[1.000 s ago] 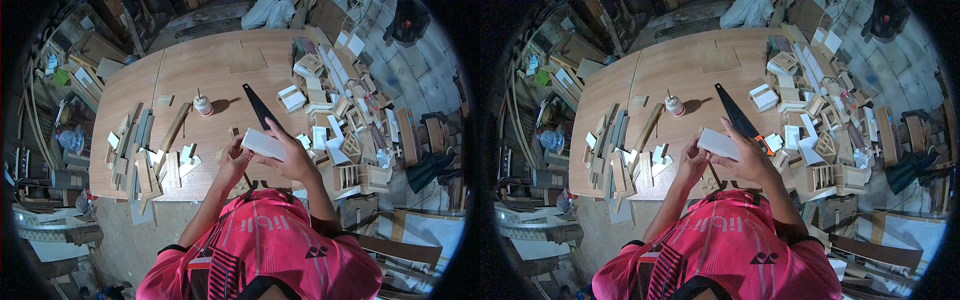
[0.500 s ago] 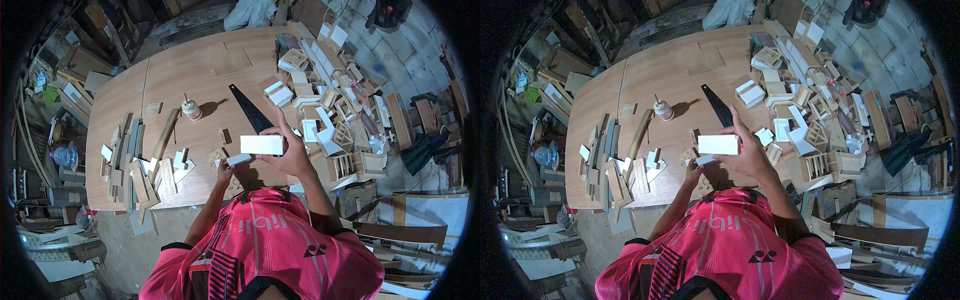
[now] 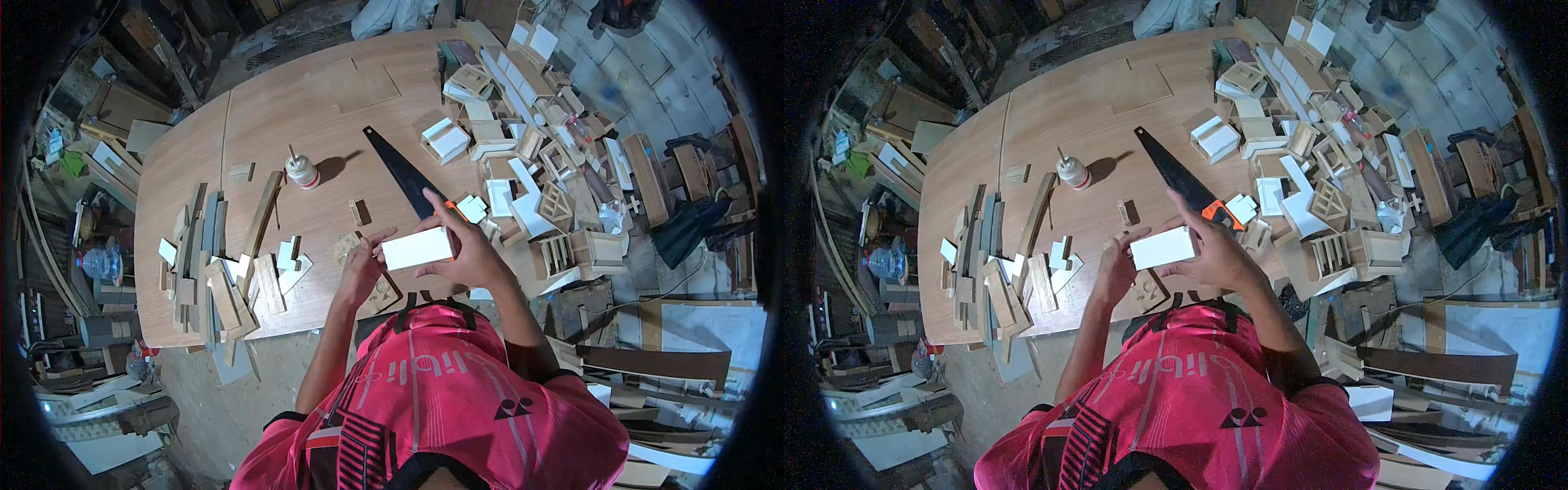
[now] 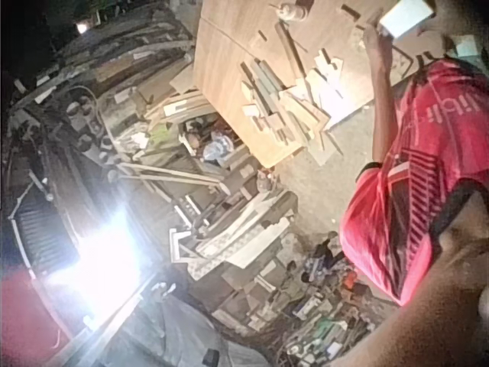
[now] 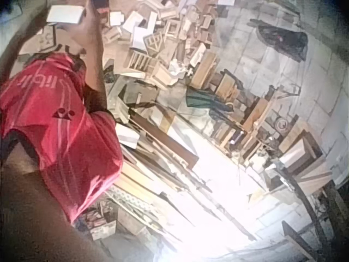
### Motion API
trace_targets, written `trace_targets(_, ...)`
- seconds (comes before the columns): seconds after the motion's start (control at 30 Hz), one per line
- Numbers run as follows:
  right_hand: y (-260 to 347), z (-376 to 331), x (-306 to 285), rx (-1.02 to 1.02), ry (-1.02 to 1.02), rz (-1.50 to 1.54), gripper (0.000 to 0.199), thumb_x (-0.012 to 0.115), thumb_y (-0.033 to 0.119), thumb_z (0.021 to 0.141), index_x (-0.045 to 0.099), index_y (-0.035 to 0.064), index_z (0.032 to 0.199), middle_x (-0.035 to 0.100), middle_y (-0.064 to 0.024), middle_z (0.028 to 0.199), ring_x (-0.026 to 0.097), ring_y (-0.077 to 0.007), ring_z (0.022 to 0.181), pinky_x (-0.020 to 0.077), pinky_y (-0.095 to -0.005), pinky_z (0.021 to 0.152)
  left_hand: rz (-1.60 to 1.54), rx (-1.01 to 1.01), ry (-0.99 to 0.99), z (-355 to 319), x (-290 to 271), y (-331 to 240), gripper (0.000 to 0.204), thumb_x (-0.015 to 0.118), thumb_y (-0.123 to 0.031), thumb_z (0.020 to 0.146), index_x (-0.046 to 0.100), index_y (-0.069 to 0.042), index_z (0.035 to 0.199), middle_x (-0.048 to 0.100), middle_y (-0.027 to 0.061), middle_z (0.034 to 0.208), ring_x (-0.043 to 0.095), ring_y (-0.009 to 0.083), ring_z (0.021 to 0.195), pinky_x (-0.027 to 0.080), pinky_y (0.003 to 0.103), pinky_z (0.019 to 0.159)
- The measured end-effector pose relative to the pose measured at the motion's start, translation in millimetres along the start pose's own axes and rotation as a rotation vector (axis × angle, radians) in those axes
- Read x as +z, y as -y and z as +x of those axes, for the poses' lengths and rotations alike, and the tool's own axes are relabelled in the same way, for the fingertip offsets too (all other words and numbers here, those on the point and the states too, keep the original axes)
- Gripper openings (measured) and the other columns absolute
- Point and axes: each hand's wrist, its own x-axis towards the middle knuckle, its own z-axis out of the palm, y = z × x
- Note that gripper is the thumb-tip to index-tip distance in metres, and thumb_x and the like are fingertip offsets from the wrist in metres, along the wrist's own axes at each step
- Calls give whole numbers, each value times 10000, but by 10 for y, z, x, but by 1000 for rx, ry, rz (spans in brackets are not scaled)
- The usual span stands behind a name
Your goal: Applying glue to small wooden blocks and assembling them into a rectangular frame or box structure.
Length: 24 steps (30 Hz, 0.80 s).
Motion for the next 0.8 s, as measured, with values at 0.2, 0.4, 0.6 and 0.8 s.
trace_targets(0.2, 25, -6, 170, -121, -145, 29, 1009, 882, 141, 708, 296, 32, 1523, 620, -114, 1190, 596, -114, 1045, 495, -291, 903, 508, 200, 33, -220, 305, -332, 278, 707, -191, 920, 662, 3, 1114, 664, 24, 996, 571, 96, 821, 439, 241, 690)
trace_targets(0.4, 219, -67, 286, -257, -303, -94, 476, 826, 135, 786, 662, -58, 1190, 722, -136, 1047, 664, -113, 913, 540, -250, 791, 462, 294, 54, -418, 373, -417, 314, 759, -123, 860, 612, 7, 1104, 657, 72, 1008, 611, 128, 844, 508, 278, 778)
trace_targets(0.6, 222, -94, 357, -166, -230, 161, 476, 786, 157, 833, 624, -41, 1236, 693, -170, 1138, 679, -183, 1002, 549, -297, 855, 338, 227, 177, -634, 263, -477, 276, 756, -43, 815, 586, -3, 1029, 621, 53, 953, 611, 135, 908, 507, 292, 819)
trace_targets(0.8, 231, 30, 409, -82, -58, 538, 602, 759, 247, 869, 479, -73, 1295, 673, -200, 1151, 658, -212, 1052, 530, -315, 911, 465, 241, 154, -836, 449, -600, 300, 761, 2, 801, 557, -19, 1021, 609, 82, 1002, 603, 161, 986, 516, 323, 843)
